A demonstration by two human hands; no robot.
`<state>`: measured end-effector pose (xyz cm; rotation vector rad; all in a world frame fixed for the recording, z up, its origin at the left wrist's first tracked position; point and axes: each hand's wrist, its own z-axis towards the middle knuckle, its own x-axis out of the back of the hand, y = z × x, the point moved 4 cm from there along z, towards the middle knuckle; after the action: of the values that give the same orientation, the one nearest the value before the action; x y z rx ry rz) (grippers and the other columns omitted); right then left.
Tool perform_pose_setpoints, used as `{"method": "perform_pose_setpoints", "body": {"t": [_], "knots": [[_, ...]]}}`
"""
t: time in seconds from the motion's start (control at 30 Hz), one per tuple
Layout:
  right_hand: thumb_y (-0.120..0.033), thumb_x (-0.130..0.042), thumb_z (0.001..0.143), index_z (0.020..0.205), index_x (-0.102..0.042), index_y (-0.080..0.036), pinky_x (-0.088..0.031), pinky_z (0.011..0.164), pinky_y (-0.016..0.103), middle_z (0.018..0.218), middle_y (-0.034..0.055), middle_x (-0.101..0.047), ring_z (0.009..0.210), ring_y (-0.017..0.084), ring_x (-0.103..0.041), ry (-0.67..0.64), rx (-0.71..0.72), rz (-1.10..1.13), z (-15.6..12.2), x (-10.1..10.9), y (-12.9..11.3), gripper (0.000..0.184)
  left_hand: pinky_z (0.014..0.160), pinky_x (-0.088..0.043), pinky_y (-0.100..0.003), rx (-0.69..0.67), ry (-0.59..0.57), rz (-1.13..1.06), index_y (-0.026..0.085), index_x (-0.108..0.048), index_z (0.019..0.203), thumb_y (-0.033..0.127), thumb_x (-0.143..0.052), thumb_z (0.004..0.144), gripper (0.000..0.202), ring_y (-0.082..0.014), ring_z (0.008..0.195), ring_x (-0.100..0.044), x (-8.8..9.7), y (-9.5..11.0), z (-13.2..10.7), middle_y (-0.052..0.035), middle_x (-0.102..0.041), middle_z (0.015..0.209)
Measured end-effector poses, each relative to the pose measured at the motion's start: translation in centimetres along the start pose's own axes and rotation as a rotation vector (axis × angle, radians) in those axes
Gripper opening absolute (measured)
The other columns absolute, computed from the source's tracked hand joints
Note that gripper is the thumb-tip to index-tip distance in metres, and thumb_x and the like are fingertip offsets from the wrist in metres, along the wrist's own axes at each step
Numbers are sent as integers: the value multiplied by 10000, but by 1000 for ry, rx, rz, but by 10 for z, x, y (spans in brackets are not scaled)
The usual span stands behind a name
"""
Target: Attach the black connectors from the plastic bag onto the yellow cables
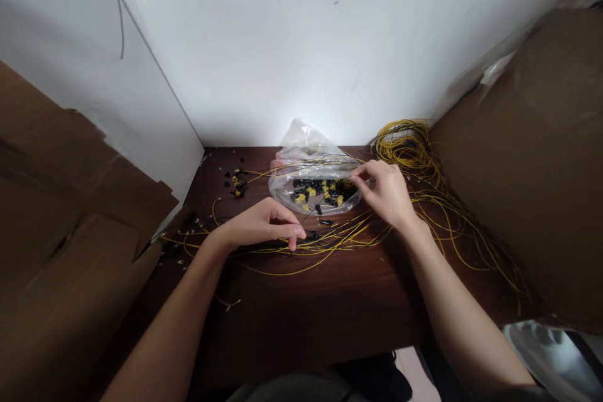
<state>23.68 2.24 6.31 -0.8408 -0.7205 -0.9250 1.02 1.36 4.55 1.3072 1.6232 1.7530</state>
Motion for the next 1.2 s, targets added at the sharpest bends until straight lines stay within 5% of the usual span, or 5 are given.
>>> {"method": "perform_pose_setpoints", "body": {"t": [0.13,0.3,0.53,0.83,1.2], "knots": [[-209,-534,799,787,-635,-187,-343,732,354,787,43,-653,772,217,-553,34,-118,-112,-2,0,11,104,635,-404,-165,4,20,8,122,-690,642,290,-530,820,293,-114,754,-616,-1,-1,1,-66,-706,794],[-212,-560,761,727,-654,-186,-358,716,390,788,76,-623,825,264,-506,-25,-131,-226,-6,-9,9,103,457,-346,-152,106,106,-23,99,-686,801,301,-516,819,264,-59,463,-476,-3,-6,5,-36,-648,571],[-166,-530,801,1042,-594,-220,-362,807,418,1103,89,-544,994,256,-468,84,153,-18,-8,-10,-37,255,353,-303,-131,169,238,-151,107,-566,802,320,-458,847,243,-41,340,-427,-2,-22,11,-6,-596,503],[-230,-463,887,1046,-607,-189,-411,809,332,1032,69,-580,961,185,-487,-214,608,303,-33,-32,-104,219,380,-368,-148,147,365,-140,123,-522,688,321,-460,843,258,-57,380,-460,3,-23,10,25,-530,492],[-233,-475,880,828,-650,-190,-435,817,335,971,67,-571,955,181,-496,-256,586,373,-37,-42,-116,188,446,-367,-173,116,351,-55,113,-552,687,378,-459,831,315,-70,459,-462,5,-21,11,15,-546,557]]}}
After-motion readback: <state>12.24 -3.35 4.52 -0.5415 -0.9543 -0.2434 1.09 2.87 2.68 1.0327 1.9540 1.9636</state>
